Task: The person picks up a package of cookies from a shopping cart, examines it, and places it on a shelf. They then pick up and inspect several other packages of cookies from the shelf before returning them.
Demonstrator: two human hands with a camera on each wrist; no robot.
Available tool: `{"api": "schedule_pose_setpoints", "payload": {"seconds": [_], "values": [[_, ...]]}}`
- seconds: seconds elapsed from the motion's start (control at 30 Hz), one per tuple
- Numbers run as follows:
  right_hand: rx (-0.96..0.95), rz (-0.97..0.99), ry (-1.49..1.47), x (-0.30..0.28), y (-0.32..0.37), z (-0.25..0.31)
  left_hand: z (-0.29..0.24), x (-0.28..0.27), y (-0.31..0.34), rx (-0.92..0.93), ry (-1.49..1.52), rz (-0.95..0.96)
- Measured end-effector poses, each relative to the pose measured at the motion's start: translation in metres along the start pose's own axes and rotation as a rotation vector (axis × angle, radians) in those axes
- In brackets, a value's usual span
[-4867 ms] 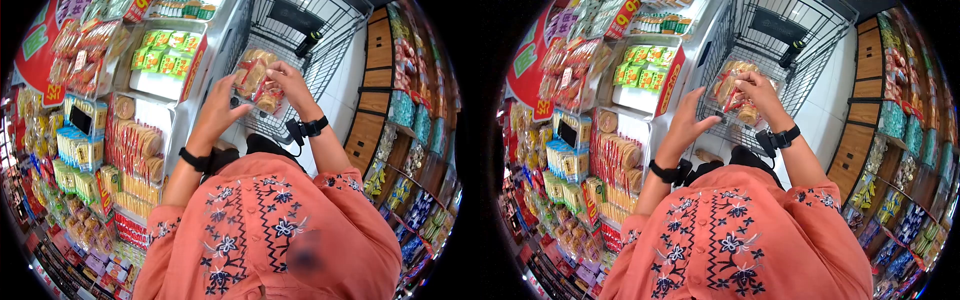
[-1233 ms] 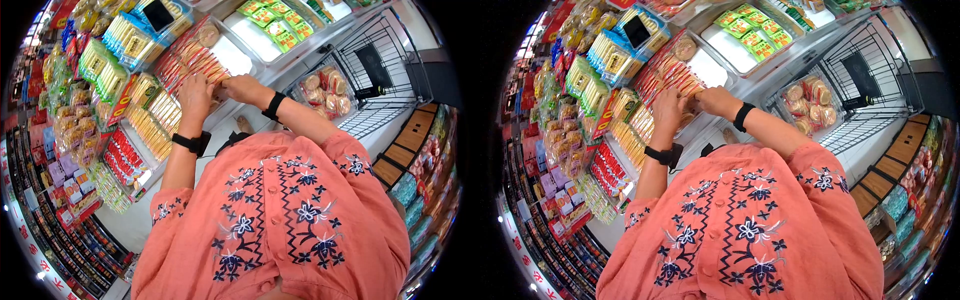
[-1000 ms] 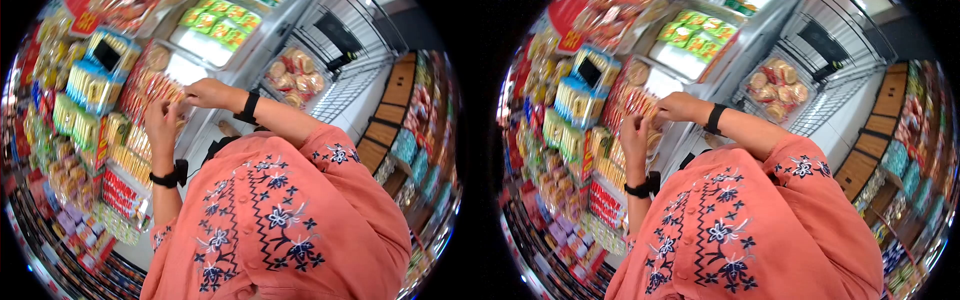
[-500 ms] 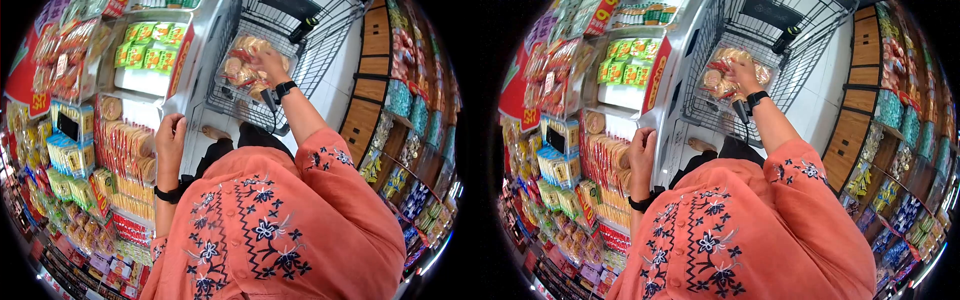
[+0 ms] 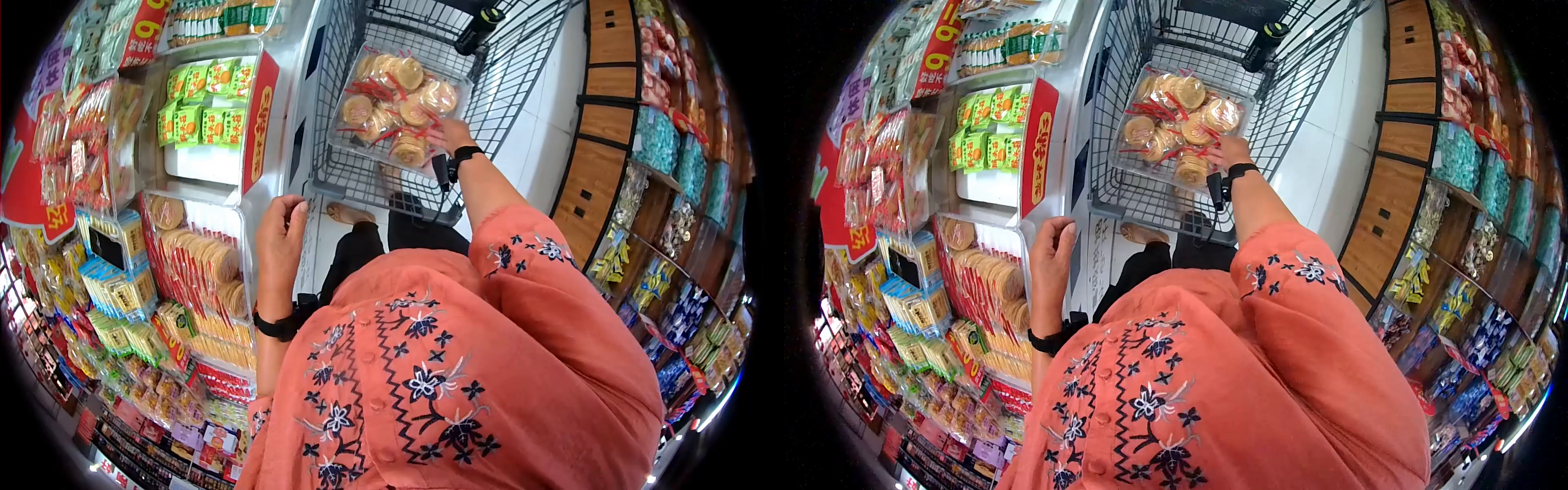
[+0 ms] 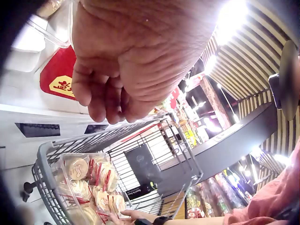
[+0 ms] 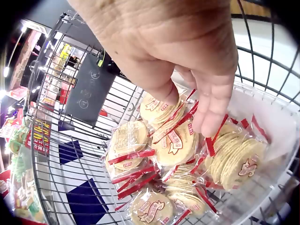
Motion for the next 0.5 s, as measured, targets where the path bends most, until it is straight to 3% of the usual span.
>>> {"api": "schedule_pose_setpoints", "payload": {"seconds": [0.13, 0.23, 0.5], "values": [[0.030, -0.020, -0.031, -0.002, -0.010, -0.004, 0.005, 0.013, -0.010, 0.042, -0.013, 0.044], [0.004, 0.080, -0.066, -0.007, -0.019, -0.006, -0.005, 0.023, -0.012, 0.023, -0.007, 0.072], [0.077, 0.015, -0.012, -0.002, -0.022, -0.001, -0.009, 0.029, -0.012, 0.001, -0.050, 0.110]]}}
Point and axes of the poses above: each hand's wrist, its own y-axis away from the middle knuckle, its own x-axis out of the palm, z = x × y, the point moved 2 cm from there along -y, towards the middle knuckle, and after that the axes turned 14 degrees about y, right-handed, at the moved point
